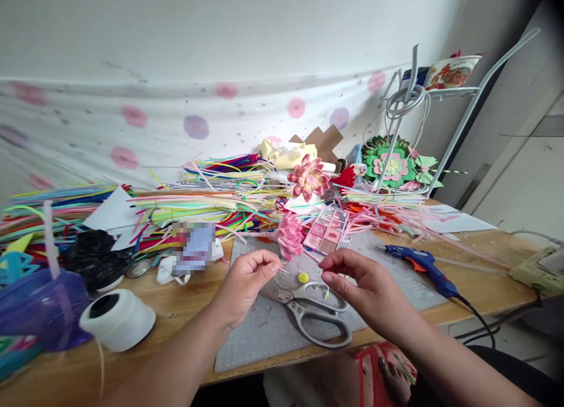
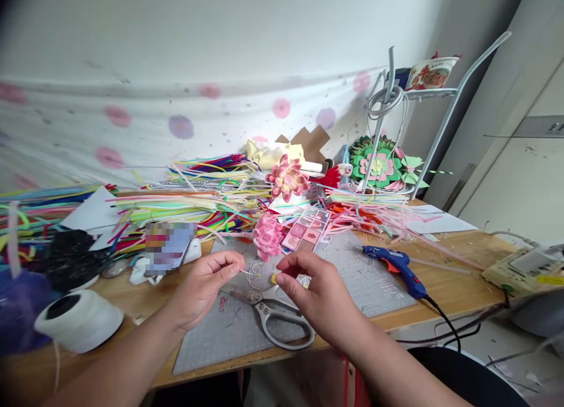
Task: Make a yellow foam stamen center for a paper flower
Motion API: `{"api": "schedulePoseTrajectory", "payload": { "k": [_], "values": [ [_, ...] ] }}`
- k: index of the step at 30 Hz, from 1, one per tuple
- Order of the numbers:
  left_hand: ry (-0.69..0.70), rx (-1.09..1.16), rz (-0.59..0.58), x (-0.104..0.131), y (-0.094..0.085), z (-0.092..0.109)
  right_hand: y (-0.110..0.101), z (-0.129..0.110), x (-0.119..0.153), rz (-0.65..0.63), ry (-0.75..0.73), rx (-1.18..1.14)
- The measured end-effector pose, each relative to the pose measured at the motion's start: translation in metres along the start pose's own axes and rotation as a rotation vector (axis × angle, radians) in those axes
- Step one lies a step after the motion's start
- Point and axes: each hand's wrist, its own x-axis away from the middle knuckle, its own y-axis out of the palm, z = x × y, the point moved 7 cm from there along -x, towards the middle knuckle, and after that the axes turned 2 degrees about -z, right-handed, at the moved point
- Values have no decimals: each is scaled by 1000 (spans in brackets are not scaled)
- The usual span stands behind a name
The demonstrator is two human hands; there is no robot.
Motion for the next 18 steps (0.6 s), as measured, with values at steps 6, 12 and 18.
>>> {"api": "schedulePoseTrajectory", "payload": {
  "k": [6, 12, 18],
  "values": [
    [7, 34, 60, 26, 18, 25, 23, -3, 9, -197, -87, -135],
    [2, 35, 104, 47, 35, 43, 53, -2, 18, -250, 88, -503],
    [18, 31, 254, 64, 24, 44, 41, -3, 22, -267, 149, -549]
  ]
}}
